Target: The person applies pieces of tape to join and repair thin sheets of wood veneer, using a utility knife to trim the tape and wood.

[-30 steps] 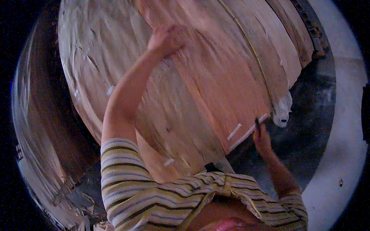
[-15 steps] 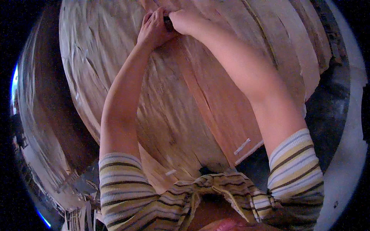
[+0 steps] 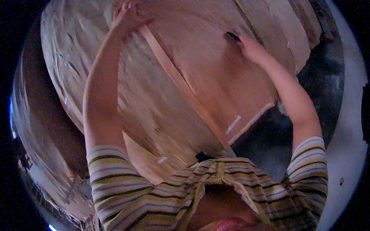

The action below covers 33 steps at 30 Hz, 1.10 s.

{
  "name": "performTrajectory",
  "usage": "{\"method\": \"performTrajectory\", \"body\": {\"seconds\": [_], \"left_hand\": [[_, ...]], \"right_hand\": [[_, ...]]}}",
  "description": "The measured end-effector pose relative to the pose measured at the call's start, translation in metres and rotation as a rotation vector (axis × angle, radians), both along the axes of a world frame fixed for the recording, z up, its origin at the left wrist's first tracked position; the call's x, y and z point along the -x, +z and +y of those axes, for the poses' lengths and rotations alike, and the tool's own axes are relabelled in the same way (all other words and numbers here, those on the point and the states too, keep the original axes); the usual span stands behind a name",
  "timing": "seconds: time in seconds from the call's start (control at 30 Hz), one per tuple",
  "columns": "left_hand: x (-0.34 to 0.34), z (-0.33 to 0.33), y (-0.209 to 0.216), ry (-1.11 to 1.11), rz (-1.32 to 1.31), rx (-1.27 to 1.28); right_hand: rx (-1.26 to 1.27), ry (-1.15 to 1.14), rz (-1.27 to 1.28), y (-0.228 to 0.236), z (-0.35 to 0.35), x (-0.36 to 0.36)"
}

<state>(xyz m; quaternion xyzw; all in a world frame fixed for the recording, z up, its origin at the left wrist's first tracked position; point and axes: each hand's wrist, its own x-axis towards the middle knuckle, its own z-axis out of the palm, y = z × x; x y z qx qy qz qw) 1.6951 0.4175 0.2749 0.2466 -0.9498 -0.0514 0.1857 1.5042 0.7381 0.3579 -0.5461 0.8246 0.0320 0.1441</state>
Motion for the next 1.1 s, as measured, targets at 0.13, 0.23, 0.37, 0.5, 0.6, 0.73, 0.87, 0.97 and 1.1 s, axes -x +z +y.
{"method": "performTrajectory", "body": {"seconds": [0.13,0.23,0.37,0.5,0.6,0.73,0.87,0.97,1.1], "left_hand": [[0.070,0.022,0.042,-0.217,-0.239,-0.117],[0.115,0.095,0.022,-0.237,-0.096,0.051],[0.128,0.138,-0.015,-0.190,0.119,-0.087],[0.138,0.140,-0.018,-0.162,0.101,0.072],[0.146,0.142,-0.009,-0.222,0.025,0.056],[0.148,0.151,-0.011,-0.166,0.054,0.100],[0.144,0.153,-0.018,-0.186,0.086,0.091],[0.148,0.151,-0.014,-0.182,0.121,0.094],[0.146,0.158,-0.005,-0.169,0.062,0.097]], "right_hand": [[-0.038,-0.653,-0.750,-0.036,-0.050,0.065],[-0.290,-0.039,0.119,-0.043,-0.076,0.069],[-0.064,-0.064,0.087,-0.023,-0.064,0.033],[0.107,-0.198,0.091,-0.020,-0.002,0.031],[0.395,-0.161,0.178,-0.052,0.074,0.034],[0.174,-0.441,0.222,-0.090,0.169,0.004],[-0.304,-0.588,0.136,-0.052,0.252,-0.040],[-0.584,-0.762,0.050,-0.022,0.258,-0.061],[0.482,-0.528,-0.079,-0.038,0.174,-0.065]]}}
